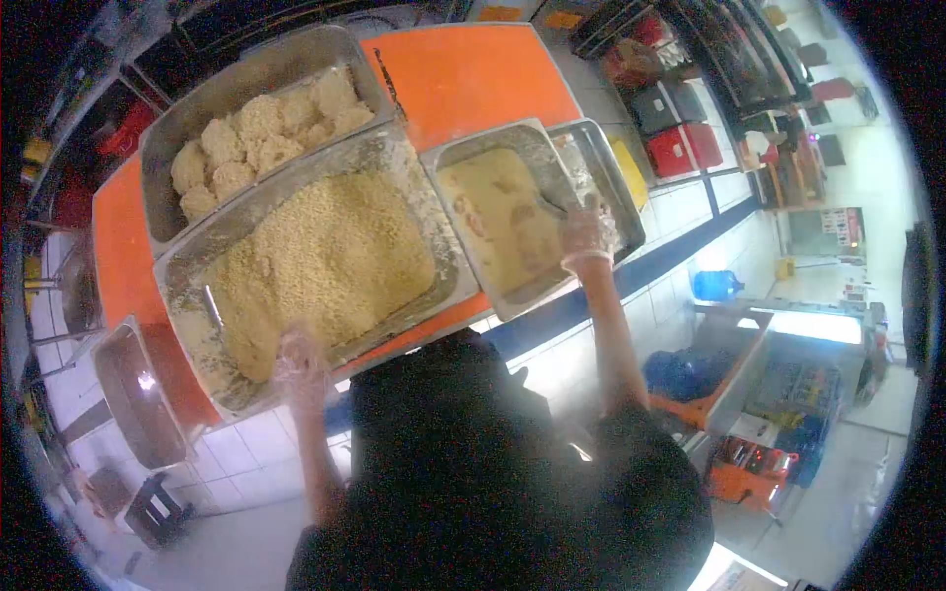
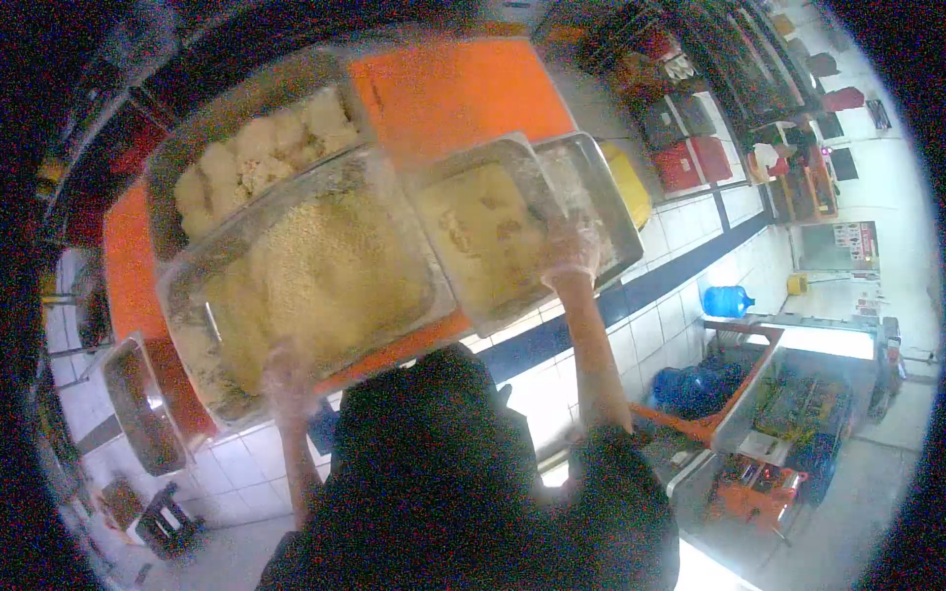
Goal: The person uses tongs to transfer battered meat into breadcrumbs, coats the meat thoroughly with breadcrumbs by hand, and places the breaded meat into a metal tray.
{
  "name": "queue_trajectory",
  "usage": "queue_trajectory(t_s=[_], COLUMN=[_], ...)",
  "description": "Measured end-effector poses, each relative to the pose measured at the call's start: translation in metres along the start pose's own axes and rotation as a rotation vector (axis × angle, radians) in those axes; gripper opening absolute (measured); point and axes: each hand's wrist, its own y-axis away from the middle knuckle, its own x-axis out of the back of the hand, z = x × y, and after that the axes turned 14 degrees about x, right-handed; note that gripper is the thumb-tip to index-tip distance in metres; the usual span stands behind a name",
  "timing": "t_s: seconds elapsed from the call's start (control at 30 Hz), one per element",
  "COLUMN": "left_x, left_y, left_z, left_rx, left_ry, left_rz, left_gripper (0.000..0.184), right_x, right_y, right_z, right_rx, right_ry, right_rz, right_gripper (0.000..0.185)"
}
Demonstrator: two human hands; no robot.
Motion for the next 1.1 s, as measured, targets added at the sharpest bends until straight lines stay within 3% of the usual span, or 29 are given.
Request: queue_trajectory(t_s=[0.07, 0.13, 0.17, 0.23, 0.37, 0.43, 0.47, 0.53, 0.6, 0.63, 0.7, 0.8, 0.83, 0.9, 0.97, 1.03, 1.1], left_x=[-0.019, -0.015, 0.008, 0.007, -0.037, -0.042, -0.039, -0.039, -0.041, -0.038, -0.034, -0.031, -0.028, -0.012, -0.008, -0.006, -0.004], left_y=[0.007, -0.004, -0.019, -0.017, 0.002, 0.005, 0.001, 0.003, 0.005, 0.000, -0.009, -0.008, -0.009, -0.016, -0.017, -0.019, -0.017], left_z=[-0.004, 0.011, 0.020, 0.022, -0.017, -0.018, -0.017, -0.019, -0.025, -0.021, -0.013, -0.009, -0.007, 0.004, 0.005, 0.006, 0.011], left_rx=[0.121, 0.249, 0.190, 0.135, 0.077, 0.111, 0.131, 0.155, 0.159, 0.161, 0.384, 0.488, 0.523, 0.200, 0.227, 0.260, 0.238], left_ry=[0.046, 0.090, 0.109, 0.120, -0.029, -0.089, 0.007, 0.105, -0.219, -0.220, 0.195, 0.251, 0.269, 0.116, -0.013, -0.145, -0.070], left_rz=[-0.036, -0.057, 0.056, 0.160, 0.265, 0.283, 0.257, 0.233, 0.049, 0.051, 0.041, -0.004, -0.019, 0.253, 0.169, 0.090, 0.247], left_gripper=[0.053, 0.052, 0.055, 0.059, 0.056, 0.051, 0.054, 0.057, 0.049, 0.049, 0.038, 0.034, 0.033, 0.031, 0.032, 0.033, 0.039], right_x=[0.011, -0.011, -0.025, -0.062, -0.045, -0.053, -0.029, 0.042, 0.036, 0.035, 0.036, 0.050, 0.054, 0.038, -0.016, -0.016, -0.007], right_y=[0.002, 0.002, -0.001, -0.013, 0.013, 0.029, 0.045, 0.071, 0.073, 0.074, 0.082, 0.082, 0.079, 0.075, 0.065, 0.054, 0.040], right_z=[0.011, 0.020, 0.023, 0.028, 0.045, 0.059, 0.060, 0.062, 0.064, 0.063, 0.057, 0.051, 0.048, 0.047, 0.051, 0.043, 0.031], right_rx=[0.027, 0.095, 0.120, 0.054, 0.165, 0.052, 0.059, -0.016, -0.061, -0.055, -0.042, 0.007, -0.005, -0.018, 0.424, 0.356, 0.295], right_ry=[-0.140, -0.056, -0.029, -0.146, -0.037, -0.132, -0.130, -0.452, -0.484, -0.439, -0.395, -0.484, -0.544, -0.600, -0.418, -0.386, -0.354], right_rz=[-0.280, -0.022, 0.065, 0.099, 0.025, 0.256, 0.246, 0.149, 0.128, 0.097, 0.062, 0.083, -0.005, -0.101, 0.230, 0.205, 0.176], right_gripper=[0.050, 0.031, 0.026, 0.025, 0.029, 0.033, 0.033, 0.032, 0.032, 0.032, 0.032, 0.029, 0.028, 0.027, 0.032, 0.033, 0.035])
